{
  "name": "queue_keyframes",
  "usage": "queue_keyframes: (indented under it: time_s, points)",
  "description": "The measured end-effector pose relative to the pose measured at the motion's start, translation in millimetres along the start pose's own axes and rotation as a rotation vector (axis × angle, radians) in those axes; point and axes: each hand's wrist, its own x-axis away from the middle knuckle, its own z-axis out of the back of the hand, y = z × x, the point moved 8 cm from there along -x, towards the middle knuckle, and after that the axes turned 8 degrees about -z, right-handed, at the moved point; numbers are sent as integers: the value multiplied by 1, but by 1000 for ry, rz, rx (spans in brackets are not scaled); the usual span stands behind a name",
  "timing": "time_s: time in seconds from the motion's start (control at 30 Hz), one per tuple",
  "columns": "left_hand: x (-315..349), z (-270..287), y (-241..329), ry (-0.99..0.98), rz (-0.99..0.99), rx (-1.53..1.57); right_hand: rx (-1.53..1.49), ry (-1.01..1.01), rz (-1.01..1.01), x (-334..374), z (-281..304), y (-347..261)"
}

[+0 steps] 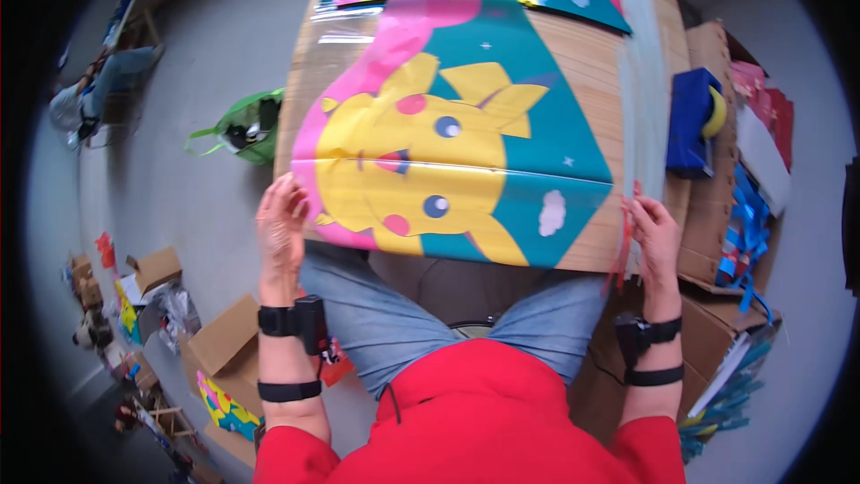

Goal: The person sits on the floor and assembles a Pikachu-themed kite by inserting a thin rod into a sleeve and securing it with red ties. They handle the kite fabric, rods, and ties, repeatedly adjusting the components to ensure the structure is held in place.

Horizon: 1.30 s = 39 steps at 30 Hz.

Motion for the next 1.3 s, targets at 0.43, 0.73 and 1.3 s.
queue_keyframes:
  time_s: [0.43, 0.73, 1.3]
  points:
    - [-11, -20, -24, -52, 163, 254, 121, 272, 48, -24, 3, 6]
    - [-7, -29, -18, -25, -21, -80, 192, 218, 151, -26, 11, -1]
    - [-1, -42, -25, -184, 60, -114, 201, 243, 125, -26, 44, 15]
